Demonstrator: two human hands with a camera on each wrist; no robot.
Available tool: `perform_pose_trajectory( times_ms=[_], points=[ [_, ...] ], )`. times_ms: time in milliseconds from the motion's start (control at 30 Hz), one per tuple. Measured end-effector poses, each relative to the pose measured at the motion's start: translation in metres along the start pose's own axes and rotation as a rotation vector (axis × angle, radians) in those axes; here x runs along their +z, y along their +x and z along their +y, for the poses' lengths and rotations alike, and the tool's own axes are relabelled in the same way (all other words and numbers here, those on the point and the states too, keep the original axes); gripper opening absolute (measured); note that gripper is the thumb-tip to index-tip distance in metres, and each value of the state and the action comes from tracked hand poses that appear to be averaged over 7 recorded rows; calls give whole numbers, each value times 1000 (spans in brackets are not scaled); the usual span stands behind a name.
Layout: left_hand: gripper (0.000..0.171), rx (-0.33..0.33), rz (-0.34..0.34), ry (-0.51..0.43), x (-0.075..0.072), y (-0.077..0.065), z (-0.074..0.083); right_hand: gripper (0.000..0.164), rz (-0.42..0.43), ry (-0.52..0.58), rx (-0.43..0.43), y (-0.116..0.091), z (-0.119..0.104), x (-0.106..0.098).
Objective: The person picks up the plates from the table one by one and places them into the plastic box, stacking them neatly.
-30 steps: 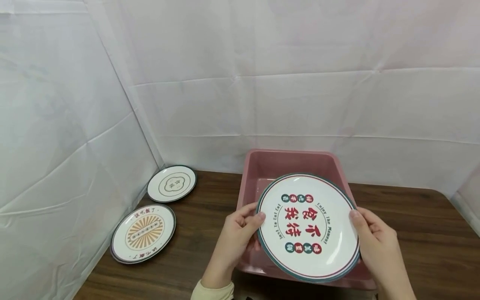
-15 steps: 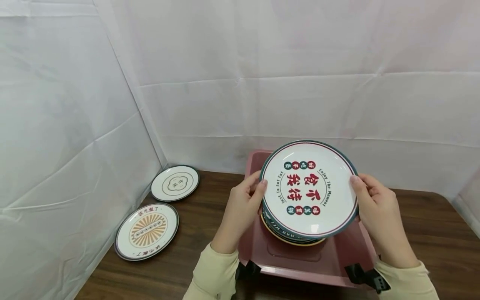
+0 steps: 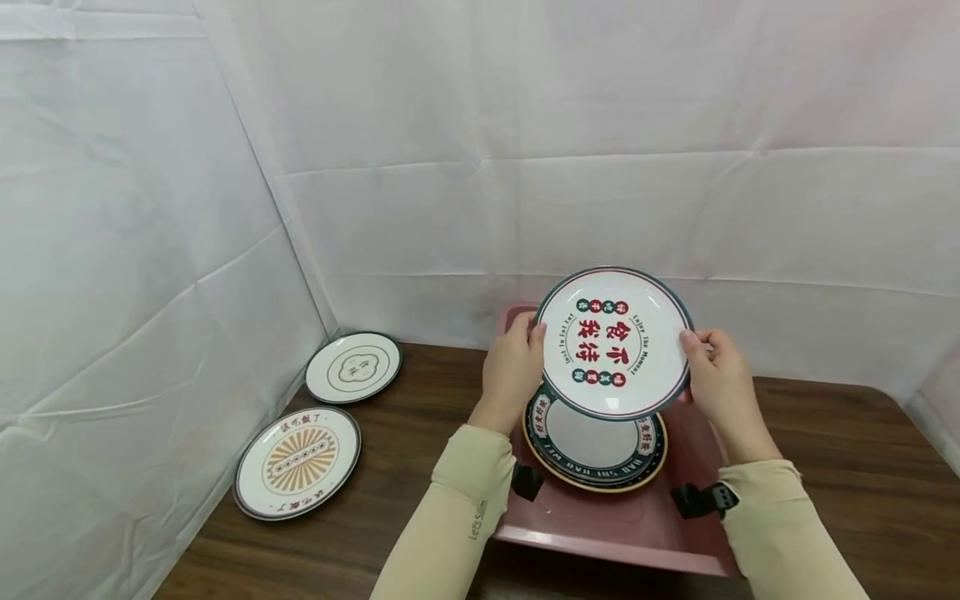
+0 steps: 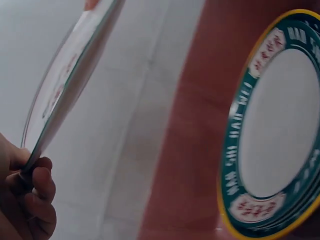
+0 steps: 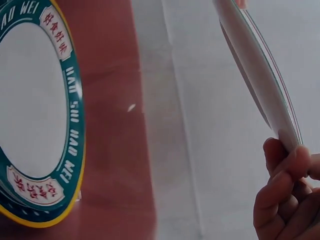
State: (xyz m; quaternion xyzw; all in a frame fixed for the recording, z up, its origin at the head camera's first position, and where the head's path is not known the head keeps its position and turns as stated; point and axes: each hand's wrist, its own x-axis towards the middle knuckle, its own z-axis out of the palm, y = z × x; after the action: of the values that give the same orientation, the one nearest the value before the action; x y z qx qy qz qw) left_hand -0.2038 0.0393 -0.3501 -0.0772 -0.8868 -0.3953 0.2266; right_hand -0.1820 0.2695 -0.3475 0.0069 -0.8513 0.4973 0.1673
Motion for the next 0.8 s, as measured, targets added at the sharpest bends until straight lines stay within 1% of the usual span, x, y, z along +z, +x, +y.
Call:
perform_pose_trajectory(
  times_ms=[67, 167, 300, 400, 500, 600, 700, 800],
  points=[
    [34, -48, -20, 27, 10, 1, -5, 54, -27, -5, 30, 4, 8, 4],
    [35, -105, -61, 87, 19, 0, -12, 53, -48, -29, 63, 6, 19, 9],
    [36, -120, -137, 207, 26, 1, -17, 52, -50, -79, 85, 5, 29, 13],
    [37, -132, -210, 290, 30, 4, -18, 52, -83, -146, 84, 5, 32, 14],
    [36, -145, -274, 380, 33, 5, -19, 49, -140, -228, 81, 6, 35, 16],
    [34, -143, -342, 485, 39, 6, -21, 46, -214, -316, 98, 8, 38, 19],
    [28, -147, -404, 570, 48, 5, -24, 44, -270, -435, 81, 9, 43, 22],
    [21, -151, -456, 645, 56, 3, -27, 39, -323, -594, 33, 9, 48, 27]
  ],
)
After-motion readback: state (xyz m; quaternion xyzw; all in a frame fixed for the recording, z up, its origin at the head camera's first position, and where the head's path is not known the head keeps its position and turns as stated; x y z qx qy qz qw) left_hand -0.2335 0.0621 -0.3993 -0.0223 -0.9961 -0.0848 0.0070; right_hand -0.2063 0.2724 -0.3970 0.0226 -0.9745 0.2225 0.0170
